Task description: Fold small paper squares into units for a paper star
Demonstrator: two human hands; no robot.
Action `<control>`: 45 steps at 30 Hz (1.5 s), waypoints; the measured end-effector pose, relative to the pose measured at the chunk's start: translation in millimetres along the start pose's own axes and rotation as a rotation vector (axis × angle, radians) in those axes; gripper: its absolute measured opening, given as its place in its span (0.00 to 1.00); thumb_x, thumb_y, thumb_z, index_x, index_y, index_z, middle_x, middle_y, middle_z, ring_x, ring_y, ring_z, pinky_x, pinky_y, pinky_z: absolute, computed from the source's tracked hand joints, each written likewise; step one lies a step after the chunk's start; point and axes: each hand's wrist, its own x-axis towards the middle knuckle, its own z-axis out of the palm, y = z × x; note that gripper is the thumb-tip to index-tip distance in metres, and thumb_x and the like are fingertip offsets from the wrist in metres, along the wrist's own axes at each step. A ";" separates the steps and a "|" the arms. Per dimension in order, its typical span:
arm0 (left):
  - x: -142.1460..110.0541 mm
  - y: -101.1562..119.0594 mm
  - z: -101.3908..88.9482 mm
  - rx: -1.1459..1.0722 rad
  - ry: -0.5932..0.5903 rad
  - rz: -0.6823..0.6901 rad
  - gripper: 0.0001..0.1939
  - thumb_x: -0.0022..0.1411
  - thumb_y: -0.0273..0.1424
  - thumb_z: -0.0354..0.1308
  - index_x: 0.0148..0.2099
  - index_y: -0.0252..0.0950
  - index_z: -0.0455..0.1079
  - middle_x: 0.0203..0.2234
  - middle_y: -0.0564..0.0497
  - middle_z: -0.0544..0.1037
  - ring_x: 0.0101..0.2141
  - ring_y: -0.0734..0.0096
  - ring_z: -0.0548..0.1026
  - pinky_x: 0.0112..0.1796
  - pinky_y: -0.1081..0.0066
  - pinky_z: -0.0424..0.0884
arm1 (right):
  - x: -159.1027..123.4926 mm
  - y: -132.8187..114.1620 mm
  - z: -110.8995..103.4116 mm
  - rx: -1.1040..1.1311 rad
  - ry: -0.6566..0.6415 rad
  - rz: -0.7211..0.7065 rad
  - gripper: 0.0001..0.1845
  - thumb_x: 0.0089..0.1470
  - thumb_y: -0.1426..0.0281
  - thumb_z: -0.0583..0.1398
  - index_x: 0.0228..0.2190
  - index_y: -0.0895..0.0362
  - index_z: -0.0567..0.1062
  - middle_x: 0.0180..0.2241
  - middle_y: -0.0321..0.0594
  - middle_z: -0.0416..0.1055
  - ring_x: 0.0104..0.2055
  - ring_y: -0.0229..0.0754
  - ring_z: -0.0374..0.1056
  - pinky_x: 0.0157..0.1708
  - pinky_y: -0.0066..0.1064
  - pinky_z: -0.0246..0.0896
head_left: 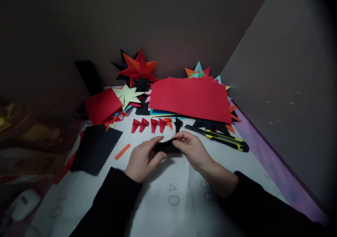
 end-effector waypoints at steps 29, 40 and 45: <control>-29.2 -16.8 -17.7 0.531 -0.058 0.355 0.12 0.61 0.23 0.53 0.45 0.37 0.73 0.42 0.45 0.77 0.45 0.58 0.72 0.42 0.60 0.71 | -1.4 1.4 1.1 -1.196 -0.621 -1.053 0.14 0.58 0.76 0.53 0.37 0.52 0.78 0.33 0.38 0.77 0.34 0.41 0.70 0.32 0.33 0.61; -51.3 -5.6 -13.7 0.760 -0.246 0.534 0.17 0.62 0.19 0.47 0.49 0.26 0.73 0.47 0.37 0.77 0.48 0.54 0.75 0.36 0.64 0.77 | 12.5 -0.1 0.1 -0.940 -0.589 -0.788 0.08 0.58 0.74 0.56 0.31 0.56 0.76 0.31 0.41 0.75 0.36 0.40 0.70 0.38 0.33 0.67; -54.3 4.9 -11.3 0.833 -0.217 0.484 0.20 0.58 0.17 0.48 0.51 0.28 0.72 0.49 0.40 0.76 0.47 0.56 0.76 0.35 0.66 0.78 | 14.0 -6.3 2.6 -0.962 -0.552 -0.605 0.07 0.57 0.74 0.58 0.30 0.57 0.76 0.33 0.42 0.72 0.38 0.40 0.68 0.39 0.32 0.64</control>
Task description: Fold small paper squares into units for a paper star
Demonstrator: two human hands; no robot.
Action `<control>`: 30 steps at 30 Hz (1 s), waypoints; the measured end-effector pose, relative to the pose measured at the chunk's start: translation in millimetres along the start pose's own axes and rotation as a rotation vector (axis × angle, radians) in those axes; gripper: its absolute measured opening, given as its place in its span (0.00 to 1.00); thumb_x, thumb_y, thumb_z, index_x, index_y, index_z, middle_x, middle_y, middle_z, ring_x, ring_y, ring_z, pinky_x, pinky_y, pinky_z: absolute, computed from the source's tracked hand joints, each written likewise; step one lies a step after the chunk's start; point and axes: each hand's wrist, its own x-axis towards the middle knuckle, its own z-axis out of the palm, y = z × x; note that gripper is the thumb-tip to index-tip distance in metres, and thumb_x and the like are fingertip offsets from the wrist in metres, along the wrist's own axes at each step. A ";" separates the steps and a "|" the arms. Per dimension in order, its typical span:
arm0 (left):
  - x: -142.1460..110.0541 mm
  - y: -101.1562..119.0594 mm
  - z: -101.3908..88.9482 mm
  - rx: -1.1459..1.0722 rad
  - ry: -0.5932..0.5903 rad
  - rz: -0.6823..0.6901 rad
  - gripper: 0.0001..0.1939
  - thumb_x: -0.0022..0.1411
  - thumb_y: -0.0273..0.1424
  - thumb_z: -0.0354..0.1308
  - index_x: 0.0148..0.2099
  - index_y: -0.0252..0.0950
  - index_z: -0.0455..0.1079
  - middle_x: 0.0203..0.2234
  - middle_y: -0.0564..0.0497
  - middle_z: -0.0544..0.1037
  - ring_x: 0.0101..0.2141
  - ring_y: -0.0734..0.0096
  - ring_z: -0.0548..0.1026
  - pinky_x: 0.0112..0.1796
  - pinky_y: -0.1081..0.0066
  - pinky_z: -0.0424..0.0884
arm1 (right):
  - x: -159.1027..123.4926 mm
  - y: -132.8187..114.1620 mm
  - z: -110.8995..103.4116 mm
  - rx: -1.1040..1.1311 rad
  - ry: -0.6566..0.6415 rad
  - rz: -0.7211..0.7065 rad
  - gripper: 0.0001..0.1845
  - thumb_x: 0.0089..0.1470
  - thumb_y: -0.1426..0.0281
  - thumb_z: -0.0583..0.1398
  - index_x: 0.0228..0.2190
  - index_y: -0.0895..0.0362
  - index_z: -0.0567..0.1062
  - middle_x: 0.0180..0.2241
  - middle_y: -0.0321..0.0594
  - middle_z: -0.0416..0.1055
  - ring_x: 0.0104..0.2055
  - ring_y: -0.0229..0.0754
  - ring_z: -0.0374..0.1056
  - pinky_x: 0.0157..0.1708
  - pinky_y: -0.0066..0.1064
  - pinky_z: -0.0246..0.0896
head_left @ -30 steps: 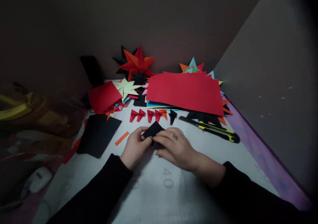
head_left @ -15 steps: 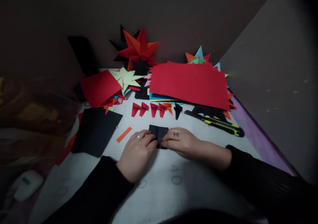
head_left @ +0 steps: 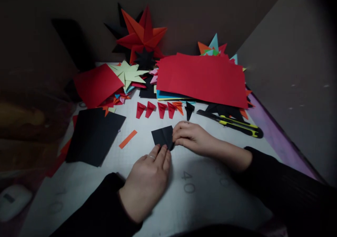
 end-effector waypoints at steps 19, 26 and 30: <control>1.5 19.6 -6.5 0.008 0.020 -0.114 0.23 0.52 0.16 0.46 0.49 0.23 0.71 0.43 0.37 0.76 0.40 0.59 0.75 0.37 0.63 0.76 | 24.0 -18.1 3.4 -0.226 -0.176 0.350 0.05 0.53 0.71 0.57 0.26 0.57 0.71 0.36 0.40 0.65 0.37 0.41 0.62 0.37 0.33 0.54; 5.1 16.2 -5.3 -0.024 0.000 -0.136 0.24 0.53 0.16 0.47 0.54 0.24 0.66 0.36 0.42 0.74 0.35 0.62 0.72 0.34 0.65 0.74 | 23.4 -18.6 5.3 -0.260 -0.186 0.366 0.05 0.53 0.71 0.57 0.26 0.57 0.70 0.36 0.41 0.65 0.38 0.43 0.63 0.37 0.34 0.54; 8.3 13.7 -2.8 -0.016 -0.076 -0.139 0.29 0.54 0.17 0.48 0.60 0.25 0.60 0.33 0.46 0.72 0.32 0.65 0.71 0.31 0.67 0.73 | 21.8 -17.8 4.6 -0.258 -0.183 0.362 0.05 0.53 0.72 0.56 0.26 0.57 0.71 0.36 0.41 0.65 0.38 0.43 0.62 0.37 0.34 0.55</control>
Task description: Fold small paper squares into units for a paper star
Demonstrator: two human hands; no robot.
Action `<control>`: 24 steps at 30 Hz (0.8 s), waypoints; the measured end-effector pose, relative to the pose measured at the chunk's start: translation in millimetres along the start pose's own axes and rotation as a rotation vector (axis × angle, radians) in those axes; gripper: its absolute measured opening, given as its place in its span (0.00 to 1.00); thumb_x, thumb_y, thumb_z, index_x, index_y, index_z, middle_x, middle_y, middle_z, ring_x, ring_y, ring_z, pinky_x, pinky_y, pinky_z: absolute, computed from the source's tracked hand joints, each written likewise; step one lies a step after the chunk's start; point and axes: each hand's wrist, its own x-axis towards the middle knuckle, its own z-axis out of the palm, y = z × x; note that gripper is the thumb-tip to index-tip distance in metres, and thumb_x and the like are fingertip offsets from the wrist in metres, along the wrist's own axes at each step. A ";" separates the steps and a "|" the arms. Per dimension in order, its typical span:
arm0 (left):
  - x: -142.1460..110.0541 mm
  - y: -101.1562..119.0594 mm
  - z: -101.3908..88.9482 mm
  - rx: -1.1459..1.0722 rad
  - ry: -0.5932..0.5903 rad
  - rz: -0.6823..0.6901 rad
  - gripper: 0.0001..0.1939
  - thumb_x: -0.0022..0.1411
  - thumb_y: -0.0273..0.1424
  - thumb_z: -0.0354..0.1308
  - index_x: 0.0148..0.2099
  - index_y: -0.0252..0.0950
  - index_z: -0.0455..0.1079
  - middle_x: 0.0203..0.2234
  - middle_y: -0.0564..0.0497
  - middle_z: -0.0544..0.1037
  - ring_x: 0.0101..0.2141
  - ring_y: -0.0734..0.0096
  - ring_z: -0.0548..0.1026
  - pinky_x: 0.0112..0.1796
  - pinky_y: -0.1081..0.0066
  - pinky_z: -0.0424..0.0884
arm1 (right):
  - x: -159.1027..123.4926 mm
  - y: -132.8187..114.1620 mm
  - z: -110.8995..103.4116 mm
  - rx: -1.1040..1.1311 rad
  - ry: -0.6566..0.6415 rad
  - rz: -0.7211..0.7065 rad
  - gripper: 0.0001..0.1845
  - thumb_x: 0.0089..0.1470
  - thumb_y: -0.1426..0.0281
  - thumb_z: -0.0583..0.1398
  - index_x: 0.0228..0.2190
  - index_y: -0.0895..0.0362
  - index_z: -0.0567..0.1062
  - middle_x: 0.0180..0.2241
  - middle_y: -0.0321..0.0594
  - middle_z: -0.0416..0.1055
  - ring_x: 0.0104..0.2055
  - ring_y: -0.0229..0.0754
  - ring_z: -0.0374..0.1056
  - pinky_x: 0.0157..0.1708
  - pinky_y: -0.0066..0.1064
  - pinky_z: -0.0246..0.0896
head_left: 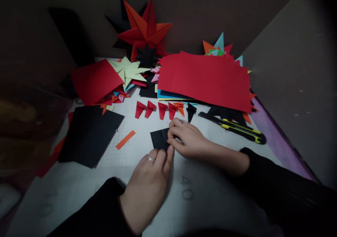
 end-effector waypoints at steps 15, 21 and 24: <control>-0.3 1.1 5.4 -0.021 0.042 -0.026 0.24 0.57 0.18 0.49 0.57 0.27 0.65 0.33 0.45 0.72 0.32 0.66 0.69 0.31 0.67 0.71 | 0.9 -3.6 0.5 0.020 0.012 0.021 0.06 0.53 0.72 0.56 0.26 0.57 0.70 0.35 0.41 0.65 0.38 0.43 0.62 0.38 0.34 0.55; -1.2 1.3 4.8 -0.026 0.055 -0.019 0.24 0.56 0.18 0.50 0.57 0.27 0.65 0.34 0.45 0.73 0.32 0.65 0.70 0.31 0.67 0.71 | 1.1 -4.3 0.9 0.007 0.009 0.017 0.06 0.53 0.72 0.55 0.25 0.57 0.70 0.35 0.42 0.65 0.37 0.43 0.62 0.37 0.35 0.55; -0.5 1.1 5.4 -0.022 0.042 -0.018 0.24 0.57 0.18 0.49 0.57 0.27 0.65 0.34 0.45 0.73 0.32 0.65 0.70 0.30 0.67 0.71 | 1.3 -4.6 0.8 -0.007 0.002 0.011 0.06 0.53 0.72 0.55 0.26 0.57 0.70 0.36 0.42 0.66 0.37 0.43 0.61 0.37 0.35 0.55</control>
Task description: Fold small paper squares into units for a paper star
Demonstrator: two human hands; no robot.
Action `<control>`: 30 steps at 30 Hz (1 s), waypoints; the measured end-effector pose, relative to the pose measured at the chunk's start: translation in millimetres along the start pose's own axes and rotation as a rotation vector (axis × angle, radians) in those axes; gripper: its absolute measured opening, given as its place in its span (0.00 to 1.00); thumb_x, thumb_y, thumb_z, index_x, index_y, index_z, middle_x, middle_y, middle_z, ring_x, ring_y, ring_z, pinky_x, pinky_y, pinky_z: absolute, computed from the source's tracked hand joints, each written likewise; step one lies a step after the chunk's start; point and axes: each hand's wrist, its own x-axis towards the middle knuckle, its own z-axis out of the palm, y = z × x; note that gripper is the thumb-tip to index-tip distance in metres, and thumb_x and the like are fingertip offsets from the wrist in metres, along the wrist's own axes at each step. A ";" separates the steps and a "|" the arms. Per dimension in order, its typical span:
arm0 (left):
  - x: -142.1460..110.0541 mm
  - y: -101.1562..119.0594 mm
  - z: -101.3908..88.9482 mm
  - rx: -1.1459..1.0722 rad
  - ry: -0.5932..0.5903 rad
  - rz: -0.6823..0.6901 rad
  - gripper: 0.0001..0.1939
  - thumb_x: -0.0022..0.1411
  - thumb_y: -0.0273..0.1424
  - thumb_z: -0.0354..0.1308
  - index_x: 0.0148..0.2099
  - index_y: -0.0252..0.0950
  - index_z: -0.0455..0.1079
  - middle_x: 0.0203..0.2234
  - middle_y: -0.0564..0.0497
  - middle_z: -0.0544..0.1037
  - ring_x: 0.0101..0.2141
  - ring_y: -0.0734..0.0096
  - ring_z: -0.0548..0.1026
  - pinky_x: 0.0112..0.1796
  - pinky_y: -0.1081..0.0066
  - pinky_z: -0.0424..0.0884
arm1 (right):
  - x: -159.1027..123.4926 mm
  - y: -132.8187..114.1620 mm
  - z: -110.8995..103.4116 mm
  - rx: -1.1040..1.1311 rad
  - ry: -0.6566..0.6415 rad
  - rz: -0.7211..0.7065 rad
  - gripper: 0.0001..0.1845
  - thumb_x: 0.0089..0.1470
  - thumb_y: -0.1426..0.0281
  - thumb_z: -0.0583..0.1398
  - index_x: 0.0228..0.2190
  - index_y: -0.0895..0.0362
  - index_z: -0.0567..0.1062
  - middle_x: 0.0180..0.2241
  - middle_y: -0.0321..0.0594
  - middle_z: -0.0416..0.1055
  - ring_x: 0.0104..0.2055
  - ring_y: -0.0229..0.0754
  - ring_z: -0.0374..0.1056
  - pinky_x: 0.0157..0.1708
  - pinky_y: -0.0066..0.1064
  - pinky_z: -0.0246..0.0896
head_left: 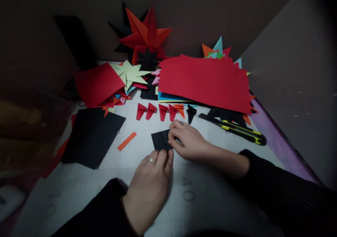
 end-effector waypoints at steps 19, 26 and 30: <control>1.8 5.3 5.1 0.061 0.002 0.029 0.23 0.57 0.15 0.44 0.55 0.21 0.63 0.33 0.43 0.72 0.31 0.64 0.70 0.26 0.66 0.69 | -8.6 7.9 6.6 0.098 0.147 -0.027 0.06 0.52 0.72 0.58 0.33 0.55 0.65 0.37 0.42 0.64 0.41 0.45 0.60 0.41 0.36 0.56; -1.8 3.0 -1.5 0.124 -0.020 -0.007 0.23 0.58 0.17 0.48 0.57 0.25 0.64 0.37 0.43 0.73 0.33 0.63 0.71 0.29 0.65 0.69 | -10.4 18.3 10.5 0.204 0.363 -0.090 0.09 0.52 0.80 0.52 0.33 0.55 0.66 0.34 0.43 0.66 0.38 0.44 0.63 0.39 0.37 0.61; -2.4 -3.4 -3.4 0.118 -0.027 -0.058 0.22 0.59 0.19 0.50 0.57 0.27 0.65 0.36 0.43 0.73 0.34 0.62 0.72 0.30 0.64 0.69 | -13.9 20.7 14.2 0.143 0.292 -0.436 0.20 0.51 0.82 0.51 0.42 0.55 0.72 0.43 0.47 0.71 0.47 0.46 0.65 0.46 0.43 0.63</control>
